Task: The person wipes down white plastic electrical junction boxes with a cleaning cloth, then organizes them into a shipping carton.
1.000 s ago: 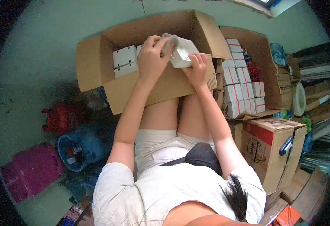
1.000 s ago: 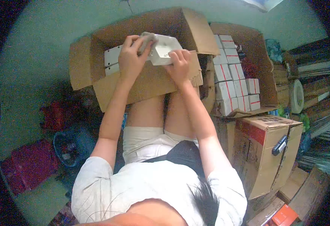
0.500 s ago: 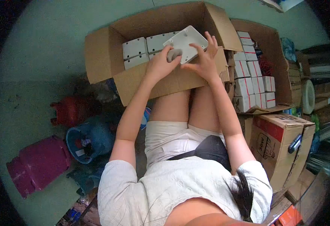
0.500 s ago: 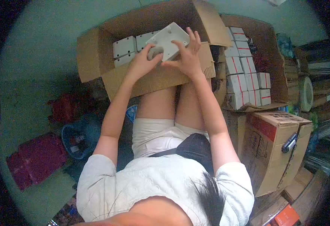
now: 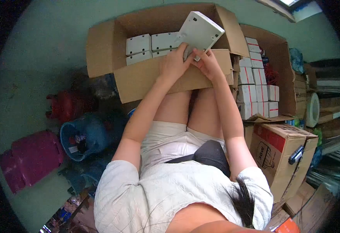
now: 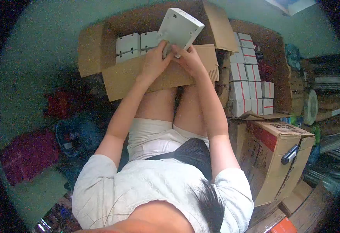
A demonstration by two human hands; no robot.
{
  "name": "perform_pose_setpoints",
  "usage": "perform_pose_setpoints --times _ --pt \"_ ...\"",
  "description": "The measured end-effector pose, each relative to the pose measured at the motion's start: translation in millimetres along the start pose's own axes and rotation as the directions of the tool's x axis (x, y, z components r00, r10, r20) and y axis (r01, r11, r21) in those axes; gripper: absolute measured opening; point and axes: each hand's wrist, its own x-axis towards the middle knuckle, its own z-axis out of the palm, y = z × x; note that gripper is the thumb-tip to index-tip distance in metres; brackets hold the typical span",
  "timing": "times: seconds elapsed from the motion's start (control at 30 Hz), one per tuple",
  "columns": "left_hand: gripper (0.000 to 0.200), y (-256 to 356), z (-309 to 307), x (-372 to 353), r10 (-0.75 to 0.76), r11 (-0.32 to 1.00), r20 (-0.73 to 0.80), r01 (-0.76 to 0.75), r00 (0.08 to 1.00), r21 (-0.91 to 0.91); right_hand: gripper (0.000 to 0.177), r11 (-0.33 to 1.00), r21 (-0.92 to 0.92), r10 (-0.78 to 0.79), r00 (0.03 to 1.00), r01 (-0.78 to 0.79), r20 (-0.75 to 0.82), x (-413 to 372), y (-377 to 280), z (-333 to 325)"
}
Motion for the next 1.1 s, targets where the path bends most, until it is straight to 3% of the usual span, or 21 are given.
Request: perform_pose_setpoints --times 0.03,0.07,0.13,0.27,0.33,0.37,0.43,0.47,0.53,0.57,0.63,0.67,0.73,0.77,0.87,0.93,1.07,1.1 --pt "0.044 -3.9 0.2 0.8 0.033 0.984 -0.021 -0.029 0.999 0.175 0.061 0.999 0.022 -0.033 0.999 0.033 -0.016 -3.3 -0.7 4.4" --pt "0.044 -7.1 1.1 -0.4 0.026 0.983 -0.021 -0.022 0.999 0.181 0.061 0.999 0.027 -0.026 1.000 0.026 -0.012 -0.8 4.0 -0.1" --pt "0.038 -1.7 -5.4 -1.8 0.030 0.947 -0.183 0.031 0.983 0.318 0.057 0.988 -0.147 -0.049 0.998 0.043 -0.039 2.4 12.9 -7.8" --pt "0.036 2.3 -11.8 -1.7 0.077 0.945 -0.107 -0.038 0.991 0.324 0.054 0.988 -0.097 -0.135 0.982 0.122 -0.134 -2.5 19.0 -6.0" --pt "0.032 4.9 -11.8 1.0 -0.018 0.953 -0.071 0.039 0.997 0.302 0.054 0.915 -0.389 -0.186 0.965 0.102 -0.185 -5.0 18.5 -7.3" --pt "0.032 3.8 -7.8 0.7 -0.022 0.953 -0.067 0.042 0.998 0.301 0.054 0.916 -0.388 -0.181 0.965 0.097 -0.188 -5.5 17.6 -8.2" --pt "0.023 2.7 0.8 -3.0 0.142 0.931 -0.014 -0.128 0.990 0.343 0.054 0.841 -0.533 -0.190 0.972 0.090 -0.135 -7.6 15.3 -8.1" --pt "0.023 1.1 2.9 -5.0 0.139 0.931 -0.012 -0.127 0.990 0.342 0.054 0.842 -0.533 -0.187 0.973 0.086 -0.138 -8.8 14.4 -7.6" --pt "0.023 4.1 2.0 -7.4 0.272 0.957 0.055 -0.276 0.961 0.095 0.054 0.912 -0.409 -0.119 0.973 0.030 -0.196 -10.8 11.5 -5.8" --pt "0.023 4.1 -0.4 -6.1 0.270 0.957 0.057 -0.275 0.961 0.094 0.054 0.913 -0.407 -0.117 0.973 0.027 -0.198 -11.6 10.0 -4.8" --pt "0.024 13.1 -15.4 1.6 0.144 0.918 0.115 -0.176 0.983 0.357 0.054 0.898 -0.438 -0.073 0.968 -0.040 -0.239 -12.8 6.2 -1.1" --pt "0.024 12.7 -16.7 4.8 0.143 0.919 0.117 -0.176 0.983 0.354 0.054 0.897 -0.439 -0.072 0.968 -0.043 -0.242 -11.3 10.7 -3.5" --pt "0.024 10.3 -17.9 14.2 -0.017 0.914 0.044 -0.003 0.999 0.405 0.054 0.906 -0.411 -0.168 0.976 0.099 -0.136 -5.4 18.0 -5.5" --pt "0.024 10.8 -14.5 13.7 -0.013 0.915 0.040 -0.004 0.999 0.404 0.054 0.905 -0.413 -0.172 0.976 0.103 -0.133 -4.0 18.5 -9.0" --pt "0.030 11.6 -5.9 7.9 0.028 0.935 0.154 -0.080 0.988 0.346 0.053 0.907 -0.411 -0.174 0.969 0.087 -0.178 -8.1 16.1 -6.1" --pt "0.031 12.6 -8.8 5.7 0.163 0.983 0.326 -0.181 0.931 0.028 0.052 0.984 0.000 -0.178 0.979 0.179 -0.103 -10.8 14.4 0.4" --pt "0.031 5.3 -13.1 16.2 0.256 0.966 0.361 -0.245 0.897 -0.076 0.055 0.962 -0.149 -0.240 0.968 0.227 -0.072 2.4 30.8 -29.8" --pt "0.029 7.3 -12.4 19.6 0.292 0.955 0.293 -0.266 0.910 -0.128 0.058 0.958 -0.240 -0.182 0.980 0.158 -0.082 -1.6 26.2 -30.0"
